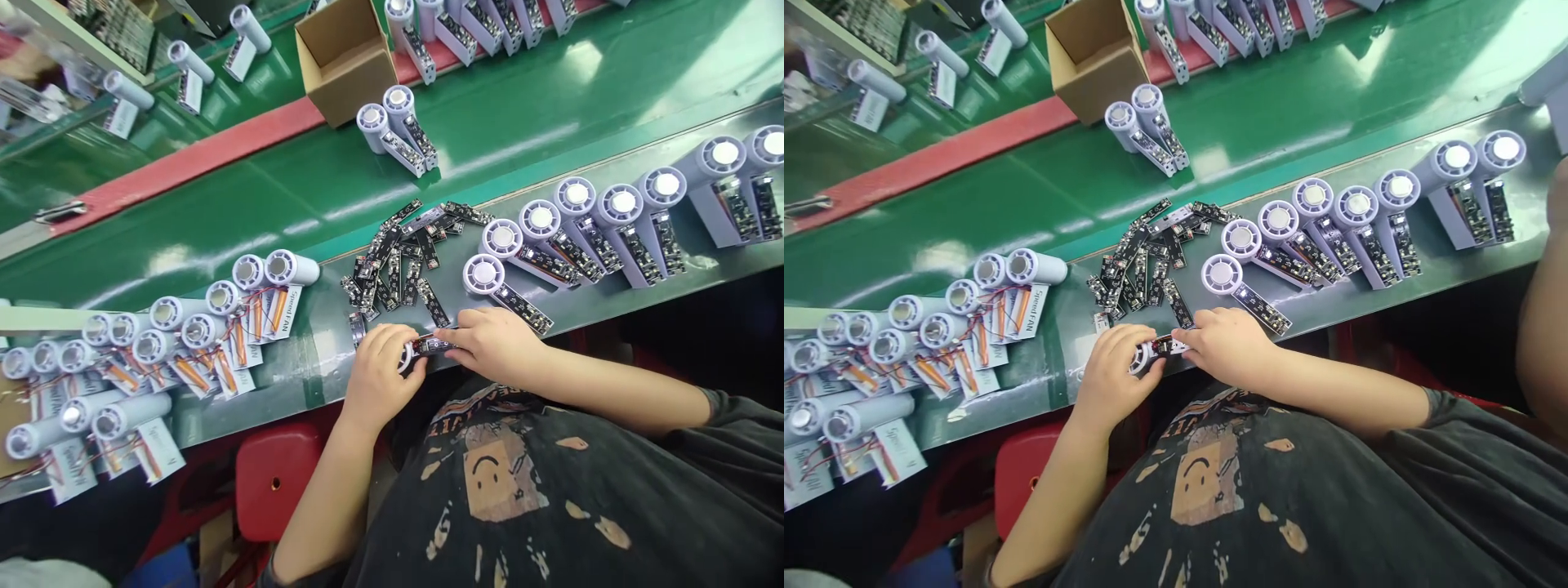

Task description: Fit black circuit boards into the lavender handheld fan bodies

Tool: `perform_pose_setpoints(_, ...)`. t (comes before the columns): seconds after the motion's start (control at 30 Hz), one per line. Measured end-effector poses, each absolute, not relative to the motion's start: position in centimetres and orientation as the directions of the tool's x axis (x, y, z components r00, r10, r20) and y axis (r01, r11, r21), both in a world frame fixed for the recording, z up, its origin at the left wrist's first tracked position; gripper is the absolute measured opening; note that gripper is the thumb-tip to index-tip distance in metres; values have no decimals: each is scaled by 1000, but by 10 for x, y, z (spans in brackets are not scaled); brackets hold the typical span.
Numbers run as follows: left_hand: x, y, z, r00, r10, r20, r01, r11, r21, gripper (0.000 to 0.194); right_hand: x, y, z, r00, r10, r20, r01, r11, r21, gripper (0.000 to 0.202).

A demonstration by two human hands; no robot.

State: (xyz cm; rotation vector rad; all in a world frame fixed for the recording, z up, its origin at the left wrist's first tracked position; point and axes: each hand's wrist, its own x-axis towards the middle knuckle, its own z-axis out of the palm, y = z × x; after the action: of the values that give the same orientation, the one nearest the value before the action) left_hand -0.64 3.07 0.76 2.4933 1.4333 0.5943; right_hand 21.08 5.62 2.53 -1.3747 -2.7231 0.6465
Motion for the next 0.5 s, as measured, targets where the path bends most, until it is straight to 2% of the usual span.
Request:
perform_pose_setpoints(0.17,-12,33,10,434,880,196,773,-475,420,21,206,60,23,-619,773,-138,750,531,-394,34)
perform_pose_setpoints(0.33,-9,34,10,413,900,141,775,-429,464,12,208,57,15,-613,784,-96,738,525,-423,34)
perform_pose_setpoints(0.5,-6,35,10,402,902,157,774,-426,467,11,204,54,16,-597,800,-61,736,516,-438,32)
